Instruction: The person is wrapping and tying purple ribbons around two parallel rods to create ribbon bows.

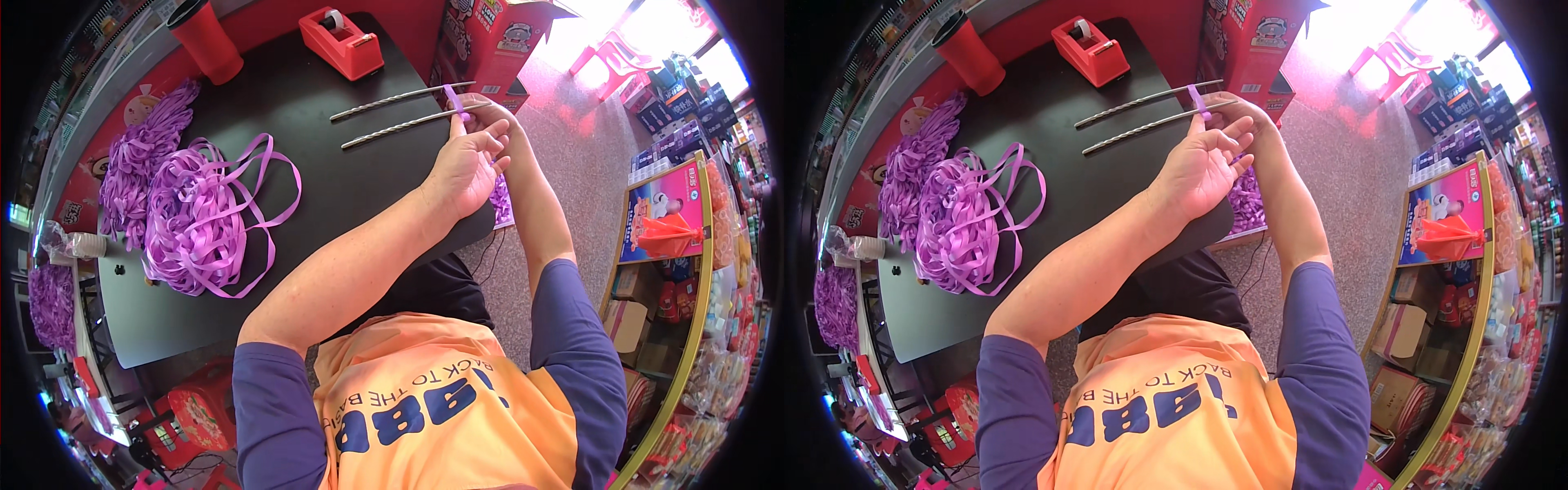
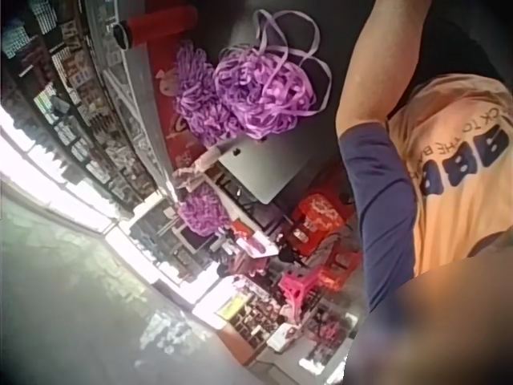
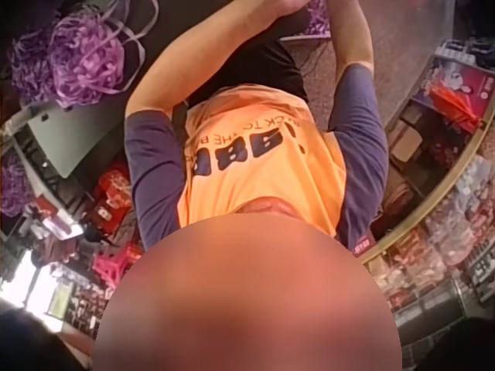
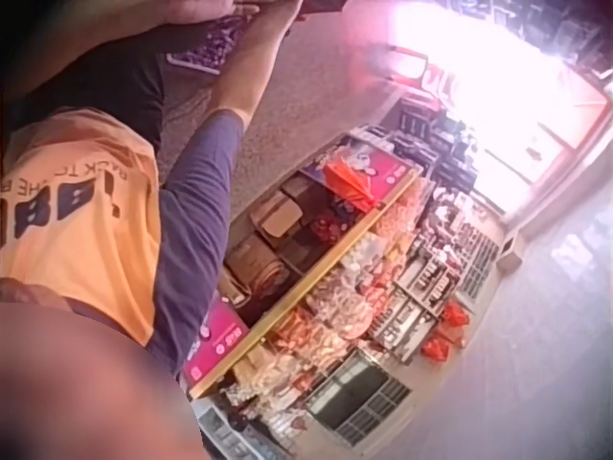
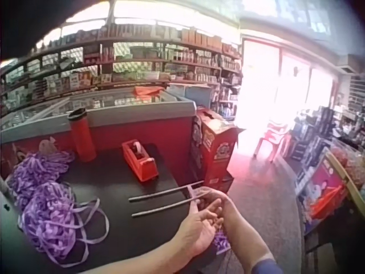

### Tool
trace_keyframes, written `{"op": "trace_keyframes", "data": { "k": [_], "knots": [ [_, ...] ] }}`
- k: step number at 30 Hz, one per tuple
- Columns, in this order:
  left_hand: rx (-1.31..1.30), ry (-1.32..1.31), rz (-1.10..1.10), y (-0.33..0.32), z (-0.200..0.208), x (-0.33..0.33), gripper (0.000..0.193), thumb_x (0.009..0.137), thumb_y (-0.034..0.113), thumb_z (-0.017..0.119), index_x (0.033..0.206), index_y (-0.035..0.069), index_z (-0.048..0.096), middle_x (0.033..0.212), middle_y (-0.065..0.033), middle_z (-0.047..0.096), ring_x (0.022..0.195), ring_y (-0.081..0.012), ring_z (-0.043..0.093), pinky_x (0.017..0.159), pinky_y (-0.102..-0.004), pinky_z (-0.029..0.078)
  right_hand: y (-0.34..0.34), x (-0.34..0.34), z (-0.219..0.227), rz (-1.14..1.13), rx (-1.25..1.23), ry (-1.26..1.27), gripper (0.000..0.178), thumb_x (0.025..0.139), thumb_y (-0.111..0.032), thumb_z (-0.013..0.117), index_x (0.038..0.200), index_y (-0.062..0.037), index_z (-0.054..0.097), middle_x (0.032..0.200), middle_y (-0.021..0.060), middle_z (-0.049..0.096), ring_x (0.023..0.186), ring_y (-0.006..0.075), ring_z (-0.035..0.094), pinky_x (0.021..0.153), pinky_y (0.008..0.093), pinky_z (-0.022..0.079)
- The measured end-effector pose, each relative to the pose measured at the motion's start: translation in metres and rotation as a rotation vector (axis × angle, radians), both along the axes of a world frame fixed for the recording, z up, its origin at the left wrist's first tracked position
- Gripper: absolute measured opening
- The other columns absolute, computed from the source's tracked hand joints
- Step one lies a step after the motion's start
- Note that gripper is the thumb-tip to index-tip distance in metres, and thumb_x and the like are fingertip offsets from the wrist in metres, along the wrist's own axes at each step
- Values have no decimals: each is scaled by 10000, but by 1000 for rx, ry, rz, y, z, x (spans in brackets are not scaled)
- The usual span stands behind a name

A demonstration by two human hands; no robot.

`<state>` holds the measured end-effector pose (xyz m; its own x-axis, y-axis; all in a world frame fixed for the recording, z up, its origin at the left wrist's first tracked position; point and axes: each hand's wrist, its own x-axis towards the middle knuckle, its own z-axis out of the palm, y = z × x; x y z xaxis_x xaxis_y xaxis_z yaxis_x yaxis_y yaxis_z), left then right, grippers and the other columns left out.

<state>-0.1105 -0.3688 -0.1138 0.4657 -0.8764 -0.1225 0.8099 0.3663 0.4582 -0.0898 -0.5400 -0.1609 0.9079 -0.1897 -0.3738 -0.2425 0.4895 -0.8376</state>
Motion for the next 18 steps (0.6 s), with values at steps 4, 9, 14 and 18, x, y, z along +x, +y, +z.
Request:
{"op": "trace_keyframes", "data": {
  "k": [4, 9, 14, 18],
  "knots": [
    [-5, 3, 7, 0, 1, 0, 913, 757, -57, 496, 1499, 224, 45, 1296, -108, 457, 1177, -225, 429, 1002, -423, 318, -8, 3, 1, 164, 28, -103, 47, 904, -170, 622, 903, -130, 598, 688, -44, 575, 519, 5, 483, 405, 152, 366],
    [5, 15, 14, 0, 2, -2, 909, 749, -64, 486, 1497, 230, 61, 1301, -113, 457, 1174, -229, 428, 1008, -424, 314, -21, 7, -2, 323, 99, -182, 104, 869, -143, 663, 937, -77, 619, 783, 4, 632, 634, 68, 587, 529, 201, 486],
    [-6, 24, 11, 0, 0, -1, 855, 737, -62, 474, 1471, 232, 148, 1302, -104, 461, 1170, -229, 432, 1000, -423, 321, -29, 9, -3, 341, 44, -135, 48, 879, -123, 630, 908, -101, 599, 744, -19, 604, 600, 45, 561, 501, 184, 469],
    [-17, 26, 3, 1, 1, -1, 827, 736, -48, 478, 1450, 252, 188, 1306, -100, 455, 1168, -227, 437, 975, -415, 346, -34, 16, -7, 346, 31, -80, 76, 876, -136, 658, 902, -91, 602, 744, -3, 622, 606, 69, 589, 498, 197, 487]
  ]
}}
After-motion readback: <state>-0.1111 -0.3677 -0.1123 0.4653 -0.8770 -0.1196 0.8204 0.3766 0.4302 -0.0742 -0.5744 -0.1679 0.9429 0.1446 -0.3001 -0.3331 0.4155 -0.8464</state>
